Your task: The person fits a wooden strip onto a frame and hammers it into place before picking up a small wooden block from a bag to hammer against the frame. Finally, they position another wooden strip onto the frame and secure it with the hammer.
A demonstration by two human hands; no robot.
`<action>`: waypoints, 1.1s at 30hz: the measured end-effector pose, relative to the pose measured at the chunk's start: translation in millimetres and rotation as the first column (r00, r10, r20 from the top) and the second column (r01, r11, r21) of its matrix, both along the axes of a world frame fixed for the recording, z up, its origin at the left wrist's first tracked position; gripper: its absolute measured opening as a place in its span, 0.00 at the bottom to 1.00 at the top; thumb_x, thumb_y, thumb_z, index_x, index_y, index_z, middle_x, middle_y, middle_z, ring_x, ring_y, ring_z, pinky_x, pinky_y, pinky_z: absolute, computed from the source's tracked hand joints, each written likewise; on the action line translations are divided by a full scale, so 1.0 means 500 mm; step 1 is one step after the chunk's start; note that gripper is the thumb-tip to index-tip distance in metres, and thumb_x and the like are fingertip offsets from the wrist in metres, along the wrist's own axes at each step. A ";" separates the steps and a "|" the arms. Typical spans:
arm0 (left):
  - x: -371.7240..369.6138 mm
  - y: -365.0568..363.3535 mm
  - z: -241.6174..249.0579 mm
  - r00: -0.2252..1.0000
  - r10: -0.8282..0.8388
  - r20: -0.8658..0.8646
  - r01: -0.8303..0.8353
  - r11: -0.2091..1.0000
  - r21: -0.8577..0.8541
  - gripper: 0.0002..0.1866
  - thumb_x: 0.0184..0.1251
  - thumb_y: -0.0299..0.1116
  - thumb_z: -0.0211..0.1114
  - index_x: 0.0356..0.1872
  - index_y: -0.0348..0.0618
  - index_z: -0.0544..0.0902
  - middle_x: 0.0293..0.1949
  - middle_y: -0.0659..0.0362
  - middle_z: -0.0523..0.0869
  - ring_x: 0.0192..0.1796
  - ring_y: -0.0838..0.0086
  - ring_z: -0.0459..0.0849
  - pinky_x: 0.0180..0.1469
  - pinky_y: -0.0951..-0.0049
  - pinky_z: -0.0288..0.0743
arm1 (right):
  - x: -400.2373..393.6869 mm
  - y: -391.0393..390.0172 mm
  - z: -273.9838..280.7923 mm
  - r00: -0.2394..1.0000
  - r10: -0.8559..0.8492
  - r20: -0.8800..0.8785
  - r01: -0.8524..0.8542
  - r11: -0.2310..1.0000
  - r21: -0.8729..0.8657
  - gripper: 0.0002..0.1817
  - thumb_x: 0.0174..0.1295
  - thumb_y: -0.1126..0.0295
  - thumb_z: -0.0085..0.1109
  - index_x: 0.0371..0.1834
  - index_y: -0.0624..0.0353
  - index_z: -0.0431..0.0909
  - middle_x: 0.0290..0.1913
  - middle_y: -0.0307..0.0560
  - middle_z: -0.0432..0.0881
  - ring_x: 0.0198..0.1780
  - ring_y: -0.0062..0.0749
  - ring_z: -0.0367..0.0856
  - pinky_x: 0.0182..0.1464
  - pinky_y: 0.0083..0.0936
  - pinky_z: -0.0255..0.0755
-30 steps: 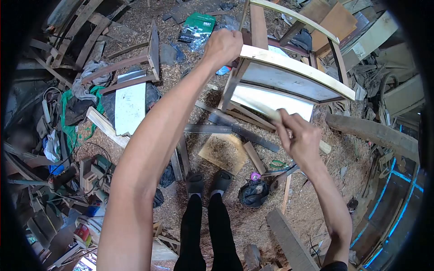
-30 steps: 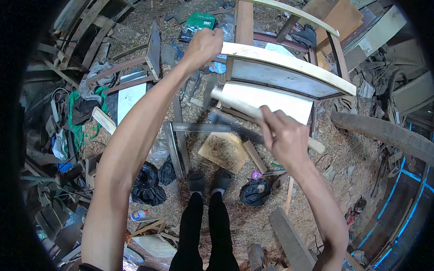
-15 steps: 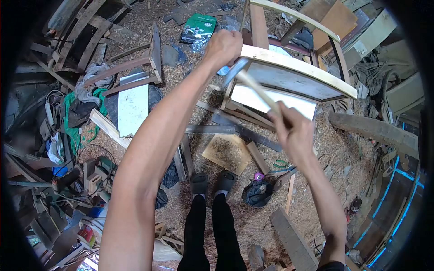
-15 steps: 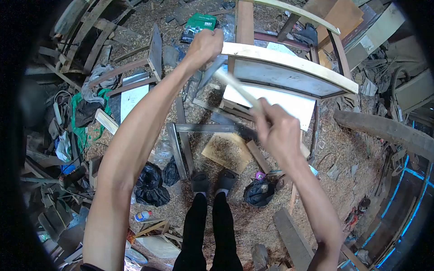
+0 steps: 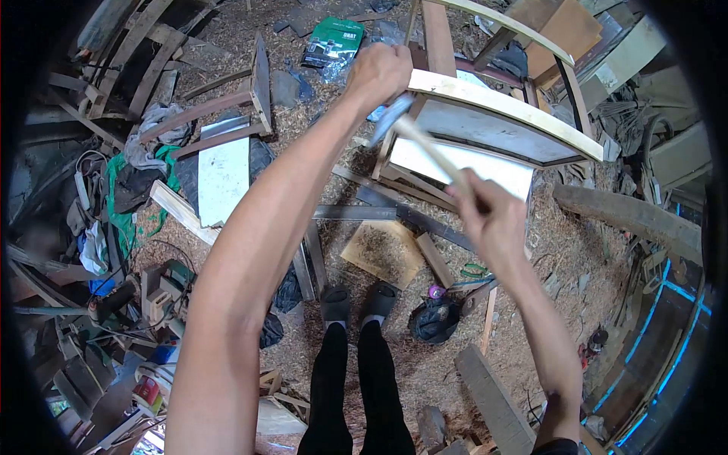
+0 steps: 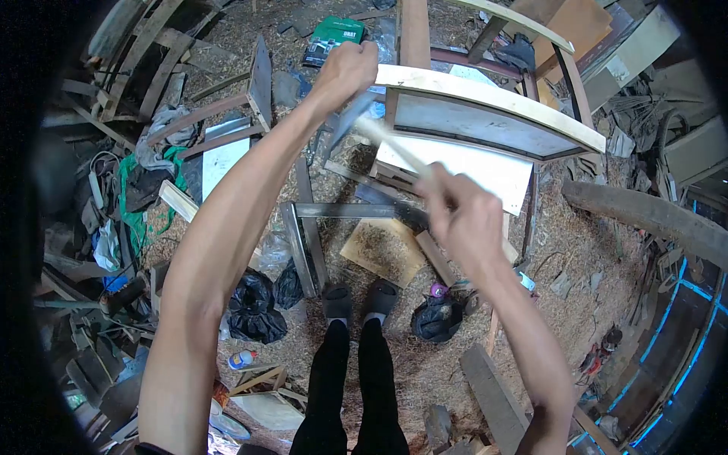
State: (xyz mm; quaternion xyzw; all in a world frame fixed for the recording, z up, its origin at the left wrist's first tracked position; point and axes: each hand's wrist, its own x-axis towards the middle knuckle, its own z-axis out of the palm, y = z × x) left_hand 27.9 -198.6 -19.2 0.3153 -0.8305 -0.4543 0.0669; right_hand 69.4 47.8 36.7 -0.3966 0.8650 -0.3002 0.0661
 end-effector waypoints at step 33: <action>-0.009 0.002 0.009 1.000 0.021 0.008 -0.021 0.999 0.040 0.26 0.64 0.42 0.46 0.34 0.24 0.83 0.38 0.30 0.82 0.47 0.41 0.82 0.54 0.55 0.75 | 0.014 -0.021 0.090 0.673 -0.372 0.639 0.478 0.879 0.009 0.22 0.75 0.53 0.40 0.41 0.62 0.74 0.16 0.32 0.65 0.18 0.19 0.62 0.20 0.23 0.56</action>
